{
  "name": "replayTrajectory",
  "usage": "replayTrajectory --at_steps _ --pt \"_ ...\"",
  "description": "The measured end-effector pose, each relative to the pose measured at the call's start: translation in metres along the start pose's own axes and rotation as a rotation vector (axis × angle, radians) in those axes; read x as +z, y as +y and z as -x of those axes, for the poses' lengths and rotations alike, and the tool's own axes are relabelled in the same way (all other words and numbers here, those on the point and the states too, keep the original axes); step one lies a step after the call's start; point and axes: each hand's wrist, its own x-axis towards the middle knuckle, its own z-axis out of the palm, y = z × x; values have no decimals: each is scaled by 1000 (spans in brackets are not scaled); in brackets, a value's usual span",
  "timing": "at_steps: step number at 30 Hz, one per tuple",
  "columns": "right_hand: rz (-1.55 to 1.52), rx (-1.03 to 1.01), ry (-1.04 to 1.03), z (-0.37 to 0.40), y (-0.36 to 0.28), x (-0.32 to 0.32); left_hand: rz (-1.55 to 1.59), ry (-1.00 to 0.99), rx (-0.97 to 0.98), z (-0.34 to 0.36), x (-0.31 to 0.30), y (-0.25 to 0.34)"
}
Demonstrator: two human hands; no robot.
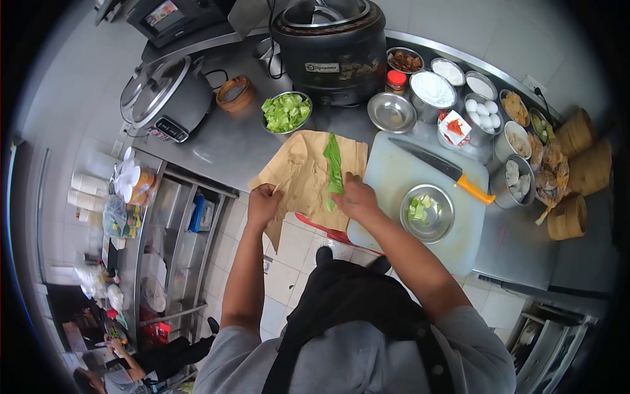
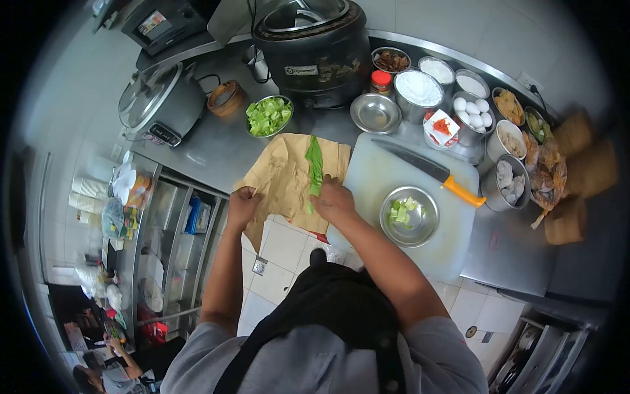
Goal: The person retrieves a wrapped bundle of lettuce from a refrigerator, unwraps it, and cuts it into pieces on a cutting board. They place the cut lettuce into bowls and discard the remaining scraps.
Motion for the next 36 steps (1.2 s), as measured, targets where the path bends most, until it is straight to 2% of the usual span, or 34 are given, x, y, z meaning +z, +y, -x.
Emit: replayTrajectory --at_steps 4,6,7,9,11,13,15,16,18,20,22,24,25,27,28,29,31,32,33,34,35,36 --pt "124 58 -31 -24 -3 40 -56 11 40 -21 -30 -16" --pt "185 49 12 -27 2 43 -285 61 113 -28 -53 -21" --pt "196 55 14 -29 3 43 -274 54 114 -32 -62 -24" --pt "106 91 48 -31 3 39 -433 119 222 -42 -76 -29" --pt "3 116 163 -29 -2 40 -470 120 267 -58 -81 -48" --pt "-391 185 238 -18 -11 28 -504 93 348 -73 -79 -49" --pt "-454 233 266 14 -24 7 -568 -15 272 -74 -72 -45" --pt "-527 237 253 31 -31 -4 -557 -54 306 -74 -65 -44" --pt "-577 44 400 75 -24 -23 -485 -72 359 -75 -57 -39" --pt "-620 -79 639 116 -3 -31 -512 -92 413 -71 -50 -12" --pt "-816 -1 753 161 14 -47 -546 -100 460 -67 -38 0" --pt "-1026 36 898 196 25 -61 -526 8 652 -65 -23 7" --pt "-1167 50 910 212 31 -67 -527 -14 677 -67 -18 8" --pt "-1249 164 1067 234 40 -80 -415 36 913 -67 4 8" --pt "-1263 278 1133 247 51 -82 -182 -45 889 -61 18 15" --pt "-1280 394 1199 261 67 -81 -167 -108 917 -61 30 15" --pt "-1314 552 1241 294 98 -80 -97 -217 752 -69 54 19" --pt "-1298 642 1296 311 116 -73 -94 -252 771 -70 68 25" --pt "-1288 727 1336 326 141 -62 -46 -288 694 -67 79 36" --pt "-1316 782 1478 351 190 -30 -5 -313 613 -64 90 47" --pt "-1346 833 1605 383 239 3 -13 -309 622 -61 103 56" --pt "-1439 931 1666 408 267 22 13 -340 578 -60 114 63"
